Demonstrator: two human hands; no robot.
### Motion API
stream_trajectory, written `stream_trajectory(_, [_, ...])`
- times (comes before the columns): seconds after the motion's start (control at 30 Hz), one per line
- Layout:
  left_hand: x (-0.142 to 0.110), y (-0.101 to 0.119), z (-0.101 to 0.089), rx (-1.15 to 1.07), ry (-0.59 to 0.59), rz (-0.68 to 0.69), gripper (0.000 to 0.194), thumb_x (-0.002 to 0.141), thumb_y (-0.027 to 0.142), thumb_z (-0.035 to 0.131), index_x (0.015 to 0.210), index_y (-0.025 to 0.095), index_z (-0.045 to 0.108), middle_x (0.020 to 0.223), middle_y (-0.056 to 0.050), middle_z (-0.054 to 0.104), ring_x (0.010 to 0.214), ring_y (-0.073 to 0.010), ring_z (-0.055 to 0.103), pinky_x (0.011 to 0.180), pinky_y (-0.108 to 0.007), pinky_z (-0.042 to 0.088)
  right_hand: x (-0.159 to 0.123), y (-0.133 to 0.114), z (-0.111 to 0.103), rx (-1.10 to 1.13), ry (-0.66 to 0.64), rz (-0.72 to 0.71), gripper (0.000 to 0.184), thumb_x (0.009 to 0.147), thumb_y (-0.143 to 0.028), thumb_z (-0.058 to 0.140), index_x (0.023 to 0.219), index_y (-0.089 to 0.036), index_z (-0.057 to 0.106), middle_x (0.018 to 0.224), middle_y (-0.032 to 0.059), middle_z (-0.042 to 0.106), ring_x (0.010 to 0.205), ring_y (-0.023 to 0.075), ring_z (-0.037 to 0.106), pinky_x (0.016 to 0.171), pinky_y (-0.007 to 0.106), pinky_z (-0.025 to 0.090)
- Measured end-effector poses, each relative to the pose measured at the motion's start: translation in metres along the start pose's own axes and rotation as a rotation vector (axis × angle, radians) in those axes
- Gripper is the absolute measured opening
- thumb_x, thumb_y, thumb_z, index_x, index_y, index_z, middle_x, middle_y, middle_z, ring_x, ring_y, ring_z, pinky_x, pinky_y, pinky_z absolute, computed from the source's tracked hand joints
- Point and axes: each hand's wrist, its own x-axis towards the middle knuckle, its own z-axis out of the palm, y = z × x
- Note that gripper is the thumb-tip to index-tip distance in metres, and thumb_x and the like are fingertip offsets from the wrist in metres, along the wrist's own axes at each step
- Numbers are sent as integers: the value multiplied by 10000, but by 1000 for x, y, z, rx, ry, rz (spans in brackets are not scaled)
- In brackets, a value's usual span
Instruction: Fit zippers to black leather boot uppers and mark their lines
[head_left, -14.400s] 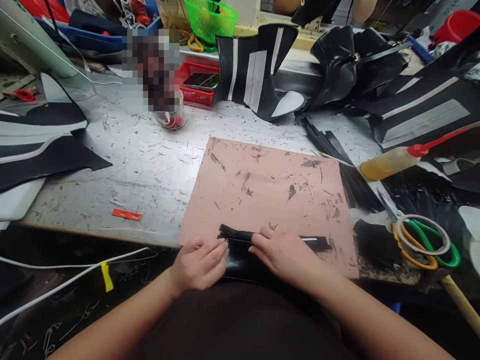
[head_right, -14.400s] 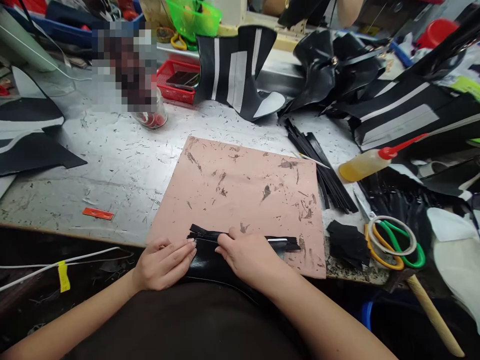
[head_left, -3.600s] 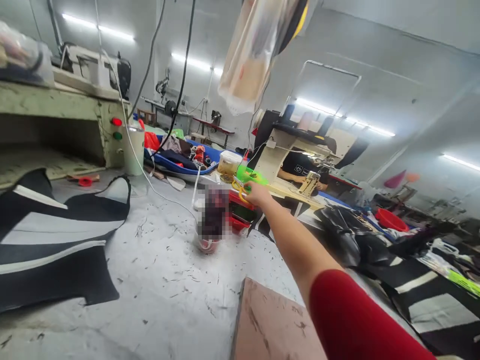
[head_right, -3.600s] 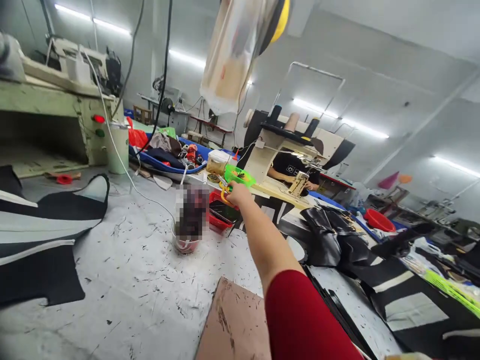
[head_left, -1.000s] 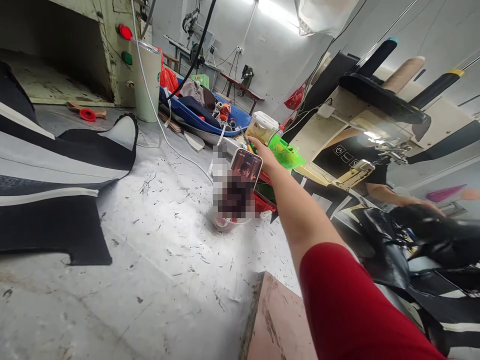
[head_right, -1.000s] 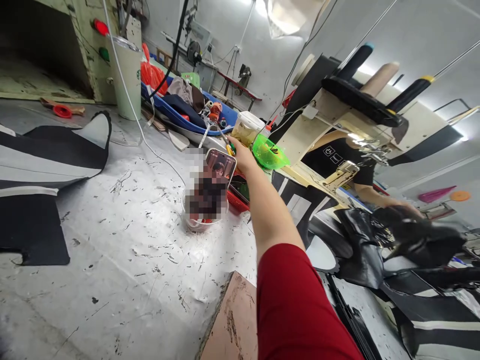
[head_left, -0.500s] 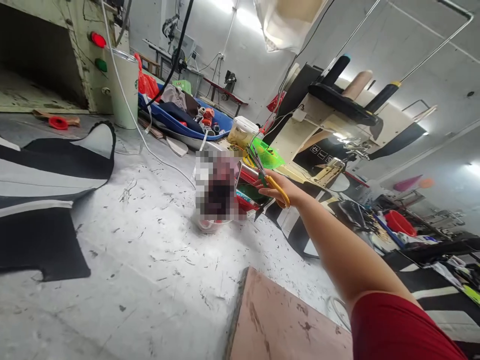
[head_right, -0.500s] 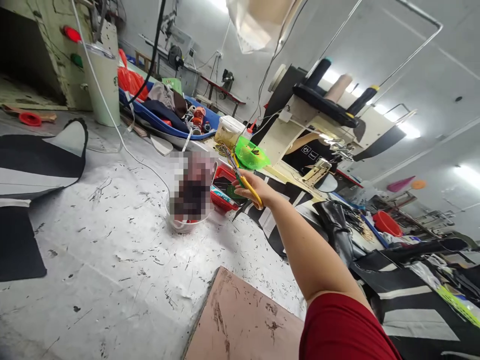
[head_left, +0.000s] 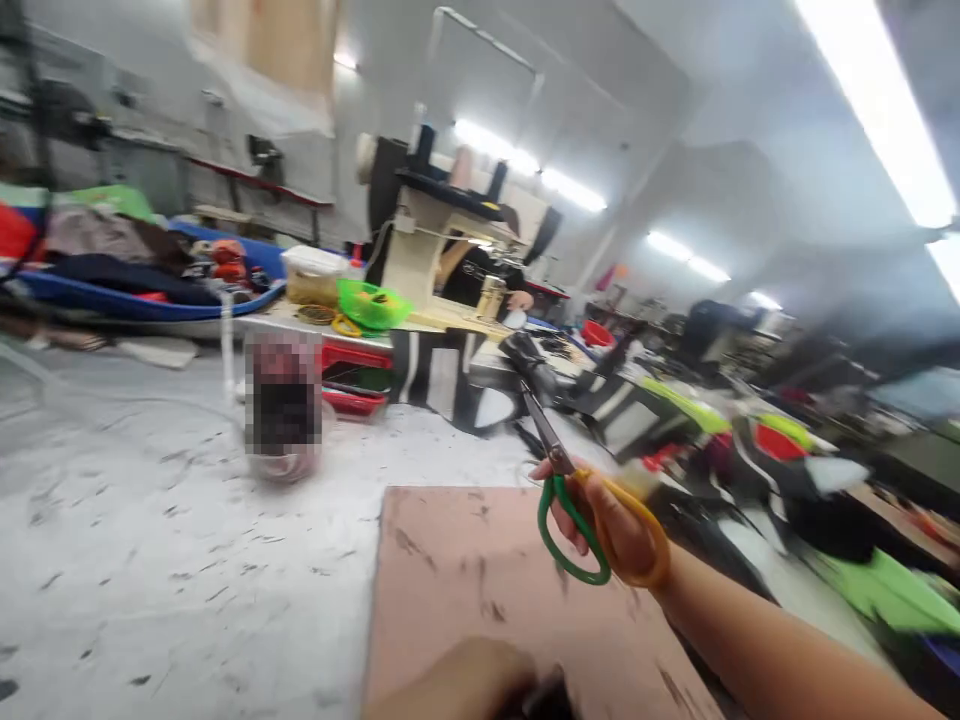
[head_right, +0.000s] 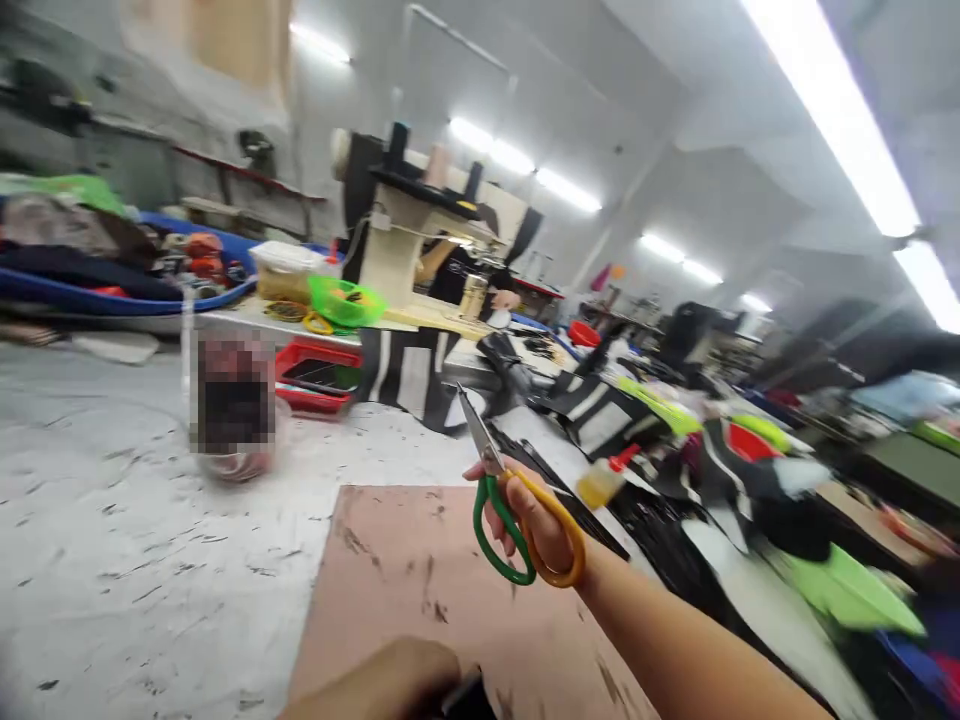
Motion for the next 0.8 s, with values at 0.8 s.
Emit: stream_trajectory(0.8, [19,95,40,412,484,-601,409,678,492,465,950,218,598,1040,-66,646,1005,-286,564,904,-369,427,-237,49,-128,-999,588,659,434,740,-474,542,1079,-207,493,847,79,672,776,273,643,632,322,430])
